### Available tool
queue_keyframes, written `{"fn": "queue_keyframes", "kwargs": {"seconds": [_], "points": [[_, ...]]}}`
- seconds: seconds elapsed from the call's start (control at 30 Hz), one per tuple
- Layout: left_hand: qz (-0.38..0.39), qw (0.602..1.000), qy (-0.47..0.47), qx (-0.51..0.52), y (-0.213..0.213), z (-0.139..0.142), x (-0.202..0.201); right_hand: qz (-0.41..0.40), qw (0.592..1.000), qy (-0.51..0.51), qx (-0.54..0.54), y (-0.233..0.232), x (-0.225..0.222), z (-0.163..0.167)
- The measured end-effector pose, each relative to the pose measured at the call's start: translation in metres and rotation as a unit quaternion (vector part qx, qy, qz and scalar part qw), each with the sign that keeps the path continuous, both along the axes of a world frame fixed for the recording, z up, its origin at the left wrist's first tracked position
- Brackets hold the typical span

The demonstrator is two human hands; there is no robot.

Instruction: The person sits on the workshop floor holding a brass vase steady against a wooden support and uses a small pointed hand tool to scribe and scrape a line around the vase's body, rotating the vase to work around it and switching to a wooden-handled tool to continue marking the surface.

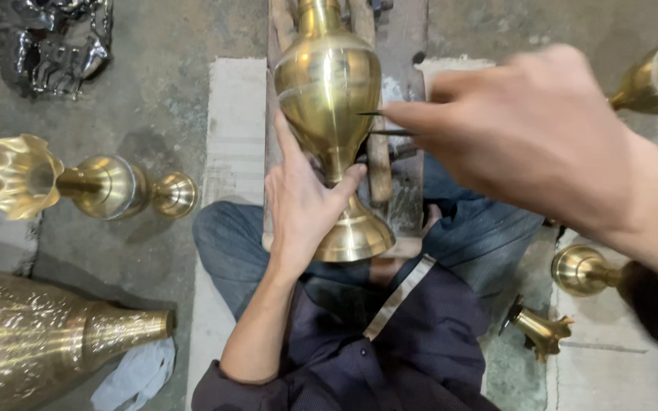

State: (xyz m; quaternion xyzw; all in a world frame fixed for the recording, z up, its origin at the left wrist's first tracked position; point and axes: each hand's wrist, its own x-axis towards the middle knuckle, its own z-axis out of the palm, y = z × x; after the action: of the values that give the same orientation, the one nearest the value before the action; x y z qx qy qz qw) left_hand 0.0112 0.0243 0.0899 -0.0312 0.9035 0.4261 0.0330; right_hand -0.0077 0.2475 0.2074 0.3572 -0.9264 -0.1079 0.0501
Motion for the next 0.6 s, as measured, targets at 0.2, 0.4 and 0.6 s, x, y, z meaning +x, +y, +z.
{"fn": "queue_keyframes", "kwargs": {"seconds": [0.2,0.4,0.6], "points": [[-0.067,0.962,-0.013,0.264,-0.014,-0.021,-0.011,-0.177,0.896,-0.202,-0.355,0.042,0.018,-0.026],[-0.085,0.95,-0.015,0.301,-0.019,-0.023,-0.017,-0.181,0.801,-0.258,-0.509,0.044,0.035,-0.059],[-0.009,0.992,-0.078,0.097,-0.006,-0.014,-0.007,-0.193,0.783,-0.229,-0.545,0.035,0.05,-0.073]]}}
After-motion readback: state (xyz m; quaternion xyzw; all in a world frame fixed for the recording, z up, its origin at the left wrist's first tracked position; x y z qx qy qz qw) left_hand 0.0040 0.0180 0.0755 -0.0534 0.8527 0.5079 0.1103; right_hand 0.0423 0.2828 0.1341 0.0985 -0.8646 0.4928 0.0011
